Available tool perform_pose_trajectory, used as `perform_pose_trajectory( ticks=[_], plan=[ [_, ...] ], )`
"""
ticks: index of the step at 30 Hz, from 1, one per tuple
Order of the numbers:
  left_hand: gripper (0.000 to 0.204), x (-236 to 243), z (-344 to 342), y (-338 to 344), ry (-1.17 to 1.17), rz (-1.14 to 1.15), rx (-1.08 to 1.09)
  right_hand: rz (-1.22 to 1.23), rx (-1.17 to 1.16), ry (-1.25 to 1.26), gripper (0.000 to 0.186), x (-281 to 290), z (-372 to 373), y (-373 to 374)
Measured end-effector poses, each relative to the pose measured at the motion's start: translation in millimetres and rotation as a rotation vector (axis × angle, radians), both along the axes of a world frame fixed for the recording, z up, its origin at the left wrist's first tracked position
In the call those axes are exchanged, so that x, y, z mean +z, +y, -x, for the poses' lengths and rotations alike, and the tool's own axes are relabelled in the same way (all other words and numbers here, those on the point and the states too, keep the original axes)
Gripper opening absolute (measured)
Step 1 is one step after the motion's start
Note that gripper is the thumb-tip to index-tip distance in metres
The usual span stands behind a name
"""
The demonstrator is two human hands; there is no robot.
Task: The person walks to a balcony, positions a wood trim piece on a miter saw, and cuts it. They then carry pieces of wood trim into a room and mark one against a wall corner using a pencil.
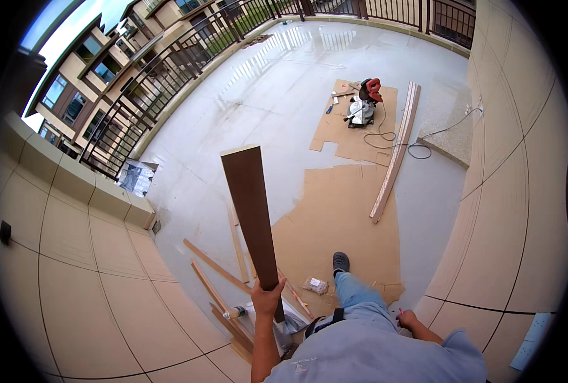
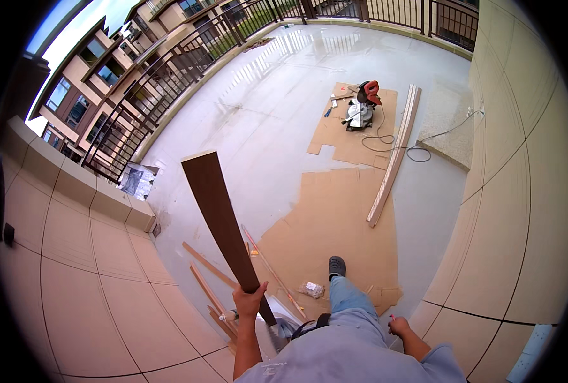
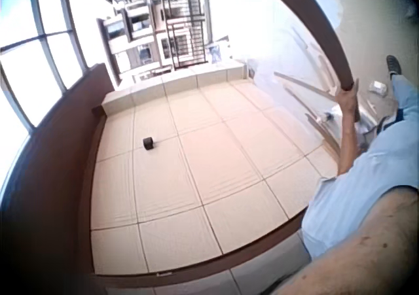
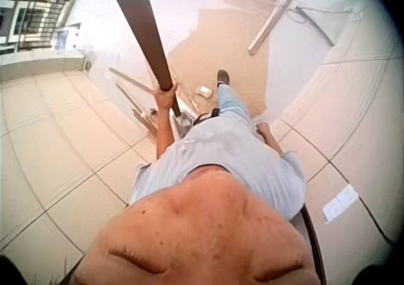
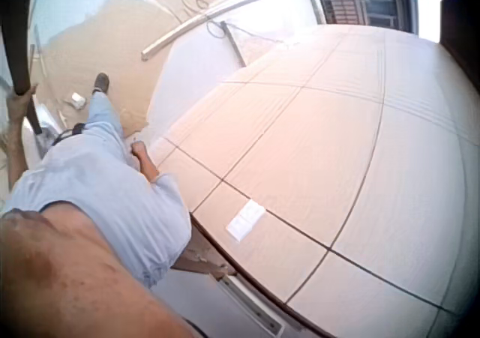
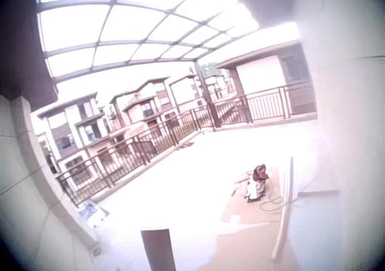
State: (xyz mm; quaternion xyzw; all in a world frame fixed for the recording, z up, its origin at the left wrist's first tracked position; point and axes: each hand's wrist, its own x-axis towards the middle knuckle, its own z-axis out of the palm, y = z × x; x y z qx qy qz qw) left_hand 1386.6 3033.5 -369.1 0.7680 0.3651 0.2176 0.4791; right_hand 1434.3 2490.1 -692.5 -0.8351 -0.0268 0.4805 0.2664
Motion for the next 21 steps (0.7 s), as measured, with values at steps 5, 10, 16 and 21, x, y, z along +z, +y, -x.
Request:
perform_pose_trajectory(
  ticks=[5, 10, 16, 21],
  plan=[
    [0.040, 28.9, -114.4, 104.4, 0.186, -0.171, -0.222, -0.316, -0.436, -0.197, 0.026, 99.1, -216.9, 213.3],
    [0.038, 17.5, -235.2, 197.9, 0.338, -0.399, -0.409, -0.353, -0.456, -0.272, 0.027, 180.6, -381.4, 320.2],
    [0.035, -45.9, -384.1, 355.2, 0.444, -0.555, -0.602, -0.187, -0.747, -0.268, 0.028, 100.1, -486.8, 380.7],
    [0.030, -17.7, -575.9, 469.9, 0.395, -0.696, -0.829, 0.180, -1.122, 0.091, 0.022, 48.2, -441.3, 415.2]
  ],
)
